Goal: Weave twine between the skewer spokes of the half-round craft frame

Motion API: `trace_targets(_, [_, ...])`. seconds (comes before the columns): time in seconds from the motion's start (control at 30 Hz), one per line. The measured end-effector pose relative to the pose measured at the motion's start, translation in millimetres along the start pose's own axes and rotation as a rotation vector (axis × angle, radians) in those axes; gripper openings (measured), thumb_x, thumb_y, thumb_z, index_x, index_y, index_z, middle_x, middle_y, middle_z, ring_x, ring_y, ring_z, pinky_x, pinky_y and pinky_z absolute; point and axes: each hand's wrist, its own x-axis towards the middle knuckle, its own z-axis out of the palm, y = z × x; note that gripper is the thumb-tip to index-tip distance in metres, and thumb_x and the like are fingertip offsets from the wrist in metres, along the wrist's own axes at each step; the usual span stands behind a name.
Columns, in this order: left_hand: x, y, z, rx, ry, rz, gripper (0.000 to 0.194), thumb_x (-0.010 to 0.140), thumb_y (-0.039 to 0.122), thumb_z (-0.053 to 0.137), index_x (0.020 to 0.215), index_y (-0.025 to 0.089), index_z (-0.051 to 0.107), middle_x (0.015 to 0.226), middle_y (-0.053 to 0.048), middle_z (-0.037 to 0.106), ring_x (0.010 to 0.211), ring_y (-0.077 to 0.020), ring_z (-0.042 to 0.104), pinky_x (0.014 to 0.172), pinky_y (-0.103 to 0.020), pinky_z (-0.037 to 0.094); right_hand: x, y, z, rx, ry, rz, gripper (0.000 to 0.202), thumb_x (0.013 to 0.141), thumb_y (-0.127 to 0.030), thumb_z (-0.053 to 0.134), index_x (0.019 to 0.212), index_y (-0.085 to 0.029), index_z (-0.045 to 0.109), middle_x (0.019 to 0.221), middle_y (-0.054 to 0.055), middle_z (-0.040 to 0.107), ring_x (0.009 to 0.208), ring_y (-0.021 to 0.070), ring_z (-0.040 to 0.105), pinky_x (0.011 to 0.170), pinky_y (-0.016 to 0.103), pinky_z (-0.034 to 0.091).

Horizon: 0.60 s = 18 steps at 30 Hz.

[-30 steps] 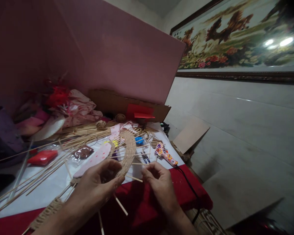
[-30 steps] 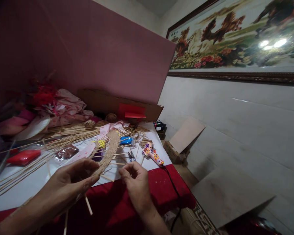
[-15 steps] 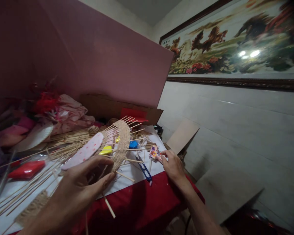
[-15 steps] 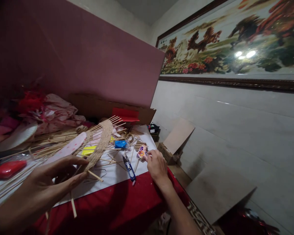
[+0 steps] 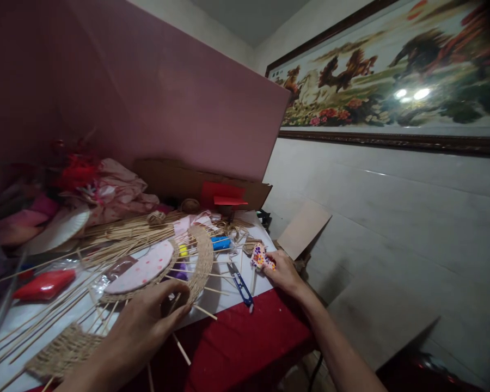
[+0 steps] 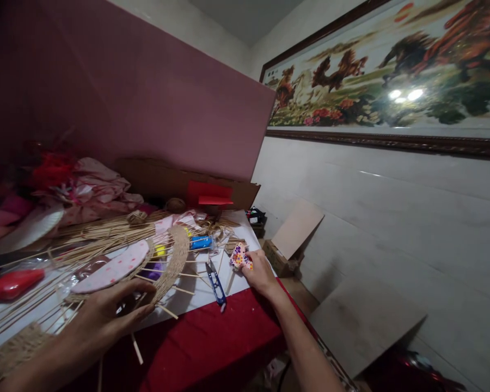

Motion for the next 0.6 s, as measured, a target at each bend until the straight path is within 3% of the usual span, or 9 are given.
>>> trace_targets(0.17, [2,-6,8.3,-0.035,0.081,-0.002,0.023,0.076,0.040,0.054,0.090,0.025,0.064,0.087,-0.003,0.070,0.075,-0.0201,0.061,0.071,-0.031,0.044,-4,14,-4,0.316,0.063,0.007,0.038,0.071,-0.033,0.055,0.101,-0.011,0.062,0.097,0.009,0.063,0.088,0.0216,0.059,0.075,0.030,0.046])
trace_targets(0.33, [2,-8,12.7,-0.066,0.131,0.014,0.022,0.074,0.042,0.056,0.084,0.026,0.065,0.082,-0.003,0.071,0.071,-0.0204,0.060,0.068,-0.030,0.044,-5,19,-7,0.477,0.076,0.088,0.036,0.062,-0.032,0.064,0.092,-0.013,0.062,0.077,0.002,0.064,0.068,0.0162,0.057,0.059,0.025,0.044])
trace_targets(0.5, [1,-4,8.6,-0.062,0.112,0.003,0.020,0.073,0.039,0.057,0.084,0.025,0.066,0.081,-0.003,0.070,0.069,-0.0192,0.060,0.066,-0.029,0.043,-12,10,-14,0.864,0.114,0.257,0.034,0.066,-0.043,0.064,0.079,-0.011,0.060,0.056,-0.004,0.051,0.042,0.0070,0.038,0.038,0.019,0.030])
trace_targets(0.6, [0,0,4.5,-0.044,0.068,0.000,0.022,0.076,0.040,0.055,0.086,0.025,0.066,0.083,-0.003,0.070,0.071,-0.0188,0.060,0.067,-0.028,0.043,-29,-7,-26,1.016,0.048,0.252,0.039,0.070,-0.046,0.063,0.083,-0.010,0.062,0.049,-0.005,0.045,0.039,0.0059,0.033,0.035,0.018,0.023])
